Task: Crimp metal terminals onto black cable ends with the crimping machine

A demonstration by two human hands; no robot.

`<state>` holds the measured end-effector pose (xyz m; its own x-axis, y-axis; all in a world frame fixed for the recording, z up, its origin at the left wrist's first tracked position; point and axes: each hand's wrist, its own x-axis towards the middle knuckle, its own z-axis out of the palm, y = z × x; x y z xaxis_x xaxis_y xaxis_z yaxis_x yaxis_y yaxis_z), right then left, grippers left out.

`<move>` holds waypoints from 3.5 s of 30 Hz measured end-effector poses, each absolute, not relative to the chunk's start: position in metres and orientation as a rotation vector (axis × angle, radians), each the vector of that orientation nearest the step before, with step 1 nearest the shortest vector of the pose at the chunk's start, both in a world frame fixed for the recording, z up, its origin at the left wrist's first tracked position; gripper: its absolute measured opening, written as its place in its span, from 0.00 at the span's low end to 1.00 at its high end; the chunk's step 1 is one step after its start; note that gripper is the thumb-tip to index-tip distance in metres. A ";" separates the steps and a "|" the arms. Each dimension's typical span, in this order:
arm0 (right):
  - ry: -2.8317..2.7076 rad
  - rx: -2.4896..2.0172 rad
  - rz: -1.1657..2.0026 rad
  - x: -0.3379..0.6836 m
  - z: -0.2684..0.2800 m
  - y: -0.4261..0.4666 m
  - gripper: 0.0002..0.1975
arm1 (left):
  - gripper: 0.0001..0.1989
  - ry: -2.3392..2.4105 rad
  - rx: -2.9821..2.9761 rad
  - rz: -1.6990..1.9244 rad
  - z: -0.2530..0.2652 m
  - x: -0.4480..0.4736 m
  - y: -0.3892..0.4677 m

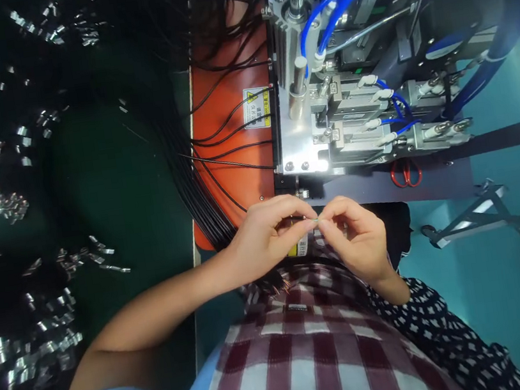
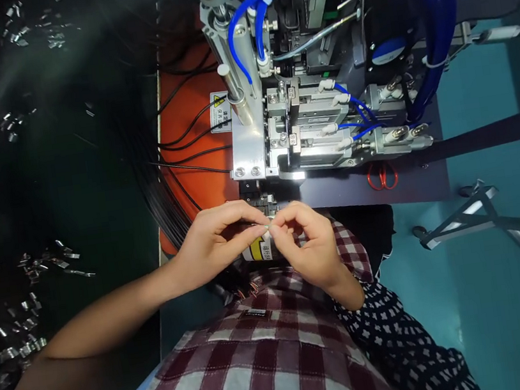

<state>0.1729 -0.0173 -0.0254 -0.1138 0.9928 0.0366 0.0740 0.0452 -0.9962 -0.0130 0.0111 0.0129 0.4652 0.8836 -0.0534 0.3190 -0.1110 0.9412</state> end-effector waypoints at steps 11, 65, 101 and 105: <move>-1.247 -1.287 1.344 0.173 -0.024 -0.027 0.04 | 0.06 1.066 0.993 0.782 0.007 0.000 0.001; -1.065 -1.311 1.334 0.152 -0.026 -0.021 0.06 | 0.07 1.064 1.062 0.875 -0.003 0.000 -0.008; -1.271 -1.289 1.340 0.157 -0.029 -0.026 0.02 | 0.16 1.078 0.787 0.772 -0.002 -0.006 0.003; -1.220 -1.305 1.319 0.164 -0.028 -0.024 0.03 | 0.17 1.082 0.774 0.761 -0.002 -0.006 0.002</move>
